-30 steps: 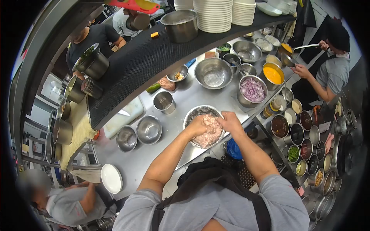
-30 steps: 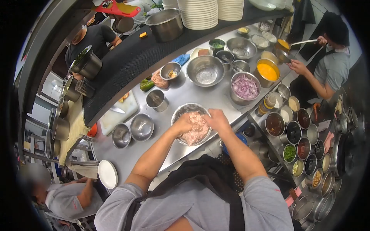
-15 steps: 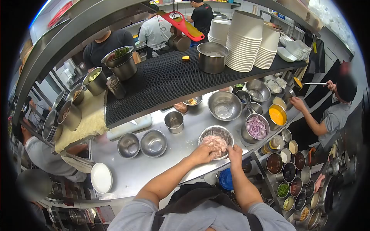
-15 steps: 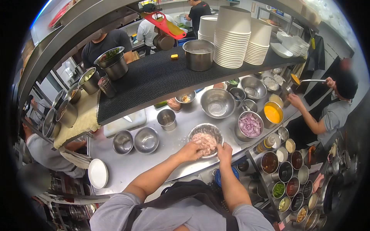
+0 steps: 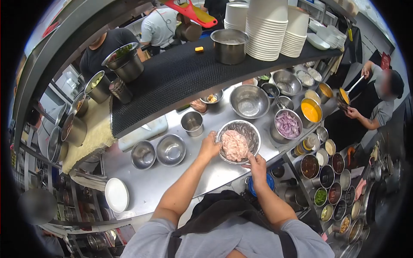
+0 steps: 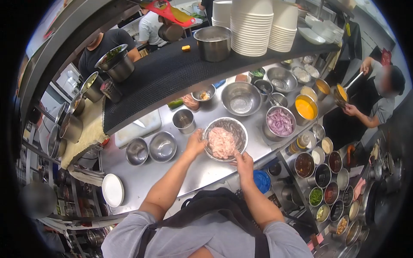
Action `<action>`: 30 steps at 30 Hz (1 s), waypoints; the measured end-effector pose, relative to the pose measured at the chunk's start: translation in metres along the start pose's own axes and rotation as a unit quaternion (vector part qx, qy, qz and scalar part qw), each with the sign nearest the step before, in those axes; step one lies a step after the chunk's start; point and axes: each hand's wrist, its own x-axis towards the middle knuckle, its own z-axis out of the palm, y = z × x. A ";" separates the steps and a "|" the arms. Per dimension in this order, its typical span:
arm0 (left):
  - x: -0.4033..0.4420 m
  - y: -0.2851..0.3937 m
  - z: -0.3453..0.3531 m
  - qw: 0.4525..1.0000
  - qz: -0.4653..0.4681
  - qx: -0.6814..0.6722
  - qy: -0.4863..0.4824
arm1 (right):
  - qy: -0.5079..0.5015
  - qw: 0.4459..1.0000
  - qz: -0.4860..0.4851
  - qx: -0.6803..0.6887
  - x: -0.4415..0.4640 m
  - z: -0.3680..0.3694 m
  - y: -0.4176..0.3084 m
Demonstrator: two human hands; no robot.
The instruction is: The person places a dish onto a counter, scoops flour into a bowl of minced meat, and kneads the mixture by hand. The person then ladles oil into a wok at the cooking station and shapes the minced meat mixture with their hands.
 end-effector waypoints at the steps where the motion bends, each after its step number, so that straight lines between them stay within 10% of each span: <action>1: 0.005 0.017 -0.014 0.997 -0.005 0.038 -0.068 | -0.002 1.000 0.019 -0.015 0.000 -0.008 -0.001; 8: 0.023 0.037 -0.025 0.948 0.094 0.090 -0.289 | -0.062 0.937 -0.054 -0.341 0.030 -0.039 0.008; 13: 0.013 0.031 -0.015 0.992 -0.052 0.060 -0.097 | 0.027 0.951 -0.112 -0.287 0.020 -0.030 -0.007; 16: -0.010 0.026 -0.004 0.968 -0.163 -0.112 -0.157 | 0.089 0.935 -0.130 -0.317 0.018 -0.024 -0.023; 25: -0.028 0.082 0.000 0.981 -0.127 -0.086 -0.115 | 0.091 0.916 -0.261 -0.290 -0.005 0.013 -0.044; 27: -0.022 0.064 0.012 0.876 -0.214 -0.408 -0.140 | 0.068 0.921 -0.284 -0.259 -0.008 0.017 -0.040; 30: -0.023 0.058 0.007 0.782 -0.285 -0.513 -0.209 | 0.010 0.944 -0.171 -0.282 -0.010 0.005 -0.043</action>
